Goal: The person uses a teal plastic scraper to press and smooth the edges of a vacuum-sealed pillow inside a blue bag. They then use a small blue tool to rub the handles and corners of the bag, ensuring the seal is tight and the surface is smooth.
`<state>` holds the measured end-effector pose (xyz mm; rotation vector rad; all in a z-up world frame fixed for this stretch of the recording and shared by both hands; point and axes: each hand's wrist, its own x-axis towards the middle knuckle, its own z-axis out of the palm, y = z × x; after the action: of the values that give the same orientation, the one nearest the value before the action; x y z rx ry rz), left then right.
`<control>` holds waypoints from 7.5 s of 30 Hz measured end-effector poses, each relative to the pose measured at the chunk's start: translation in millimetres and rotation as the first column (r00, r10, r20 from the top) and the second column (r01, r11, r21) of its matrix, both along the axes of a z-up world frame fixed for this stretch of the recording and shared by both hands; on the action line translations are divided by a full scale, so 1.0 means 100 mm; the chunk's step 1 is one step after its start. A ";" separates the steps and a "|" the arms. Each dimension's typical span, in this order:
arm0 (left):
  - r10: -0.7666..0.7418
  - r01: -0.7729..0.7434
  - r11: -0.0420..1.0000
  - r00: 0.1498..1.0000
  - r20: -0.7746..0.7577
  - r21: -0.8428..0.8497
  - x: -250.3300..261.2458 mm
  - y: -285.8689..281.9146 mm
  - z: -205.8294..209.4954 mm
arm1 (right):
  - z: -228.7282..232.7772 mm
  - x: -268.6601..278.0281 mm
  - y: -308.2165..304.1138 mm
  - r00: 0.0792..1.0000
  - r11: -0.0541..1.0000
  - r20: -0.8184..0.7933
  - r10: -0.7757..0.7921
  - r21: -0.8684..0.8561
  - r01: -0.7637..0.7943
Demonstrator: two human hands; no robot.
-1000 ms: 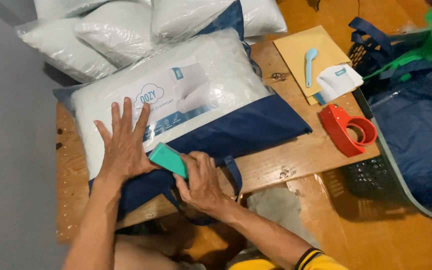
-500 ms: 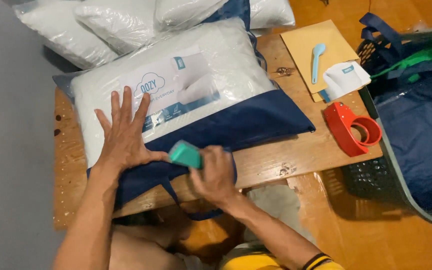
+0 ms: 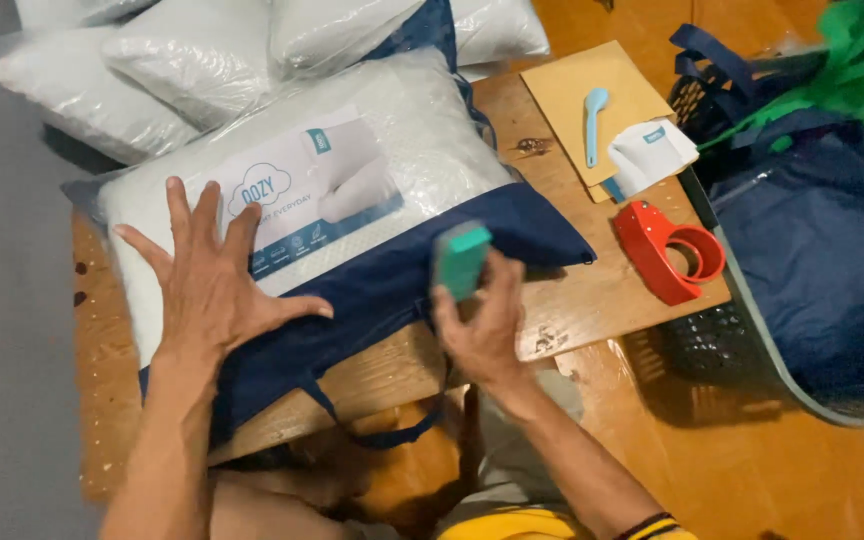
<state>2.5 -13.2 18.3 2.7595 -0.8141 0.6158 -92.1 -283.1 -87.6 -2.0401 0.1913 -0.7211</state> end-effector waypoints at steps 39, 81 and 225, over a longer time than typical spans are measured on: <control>0.079 -0.057 0.985 0.988 -0.133 0.165 0.12 -0.26 -0.47 | 0.41 0.48 -1.22 0.978 0.978 -0.148 -0.149 -0.169 0.124; 0.163 -0.284 0.911 0.914 -0.371 -0.298 0.11 0.21 -0.03 | 0.00 0.16 -0.38 0.984 0.990 0.179 -0.017 -0.137 0.042; 0.240 -0.236 0.969 0.969 -0.053 0.073 -0.88 0.34 -0.54 | 0.51 1.55 -0.19 0.985 0.909 0.149 0.089 -0.416 -0.019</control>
<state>-85.8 20.8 -35.3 2.9462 -0.5022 0.5493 63.1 -301.8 -36.1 -2.3587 -0.1277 -0.9543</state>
